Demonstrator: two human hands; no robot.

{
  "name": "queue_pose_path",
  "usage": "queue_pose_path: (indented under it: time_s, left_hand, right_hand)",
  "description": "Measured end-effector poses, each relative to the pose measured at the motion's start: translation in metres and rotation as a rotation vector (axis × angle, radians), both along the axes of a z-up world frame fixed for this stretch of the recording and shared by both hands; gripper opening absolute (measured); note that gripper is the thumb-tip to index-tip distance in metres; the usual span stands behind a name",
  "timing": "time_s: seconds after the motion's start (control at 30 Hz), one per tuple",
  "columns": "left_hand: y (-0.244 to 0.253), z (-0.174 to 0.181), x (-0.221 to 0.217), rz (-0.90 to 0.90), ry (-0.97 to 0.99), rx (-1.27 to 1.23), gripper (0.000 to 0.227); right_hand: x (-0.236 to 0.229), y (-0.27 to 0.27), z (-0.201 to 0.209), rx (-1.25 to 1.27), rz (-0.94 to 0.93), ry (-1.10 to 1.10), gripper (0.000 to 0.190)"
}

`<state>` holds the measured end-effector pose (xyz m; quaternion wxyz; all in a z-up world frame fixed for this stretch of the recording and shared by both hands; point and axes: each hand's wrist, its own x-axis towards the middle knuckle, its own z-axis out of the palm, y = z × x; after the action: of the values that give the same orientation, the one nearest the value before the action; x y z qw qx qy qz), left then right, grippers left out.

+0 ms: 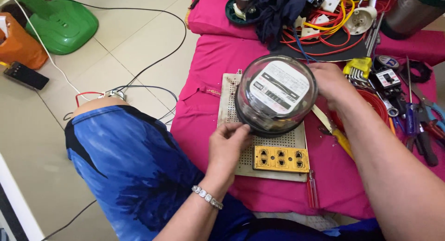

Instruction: The person uses a screwdriver to tighten screws on a black electronic component, then places a clear glass bowl over the component to secure it. The person adjusts the bowl and component on a perforated metal board.

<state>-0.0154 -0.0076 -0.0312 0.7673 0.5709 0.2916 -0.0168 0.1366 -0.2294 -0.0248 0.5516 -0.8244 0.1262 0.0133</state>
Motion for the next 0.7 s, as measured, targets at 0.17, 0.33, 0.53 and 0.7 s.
queue_pose_path:
  time_s: [0.17, 0.33, 0.53, 0.7]
  left_hand:
    - [-0.005, -0.002, 0.003, -0.028, 0.012, 0.005, 0.043]
    - [0.0, 0.005, 0.004, -0.1, 0.028, -0.069, 0.034]
    - [0.003, 0.006, 0.004, -0.114, 0.013, -0.042, 0.035]
    - [0.004, 0.005, 0.006, -0.128, 0.01, -0.033, 0.036]
  right_hand:
    - [-0.026, 0.006, 0.057, -0.227, 0.091, -0.125, 0.074]
    - [-0.064, 0.049, 0.102, -0.611, 0.579, -0.181, 0.126]
    - [-0.066, 0.054, 0.079, -0.925, 0.607, -0.295, 0.139]
    - [-0.072, 0.056, 0.077, -0.896, 0.54, -0.39, 0.137]
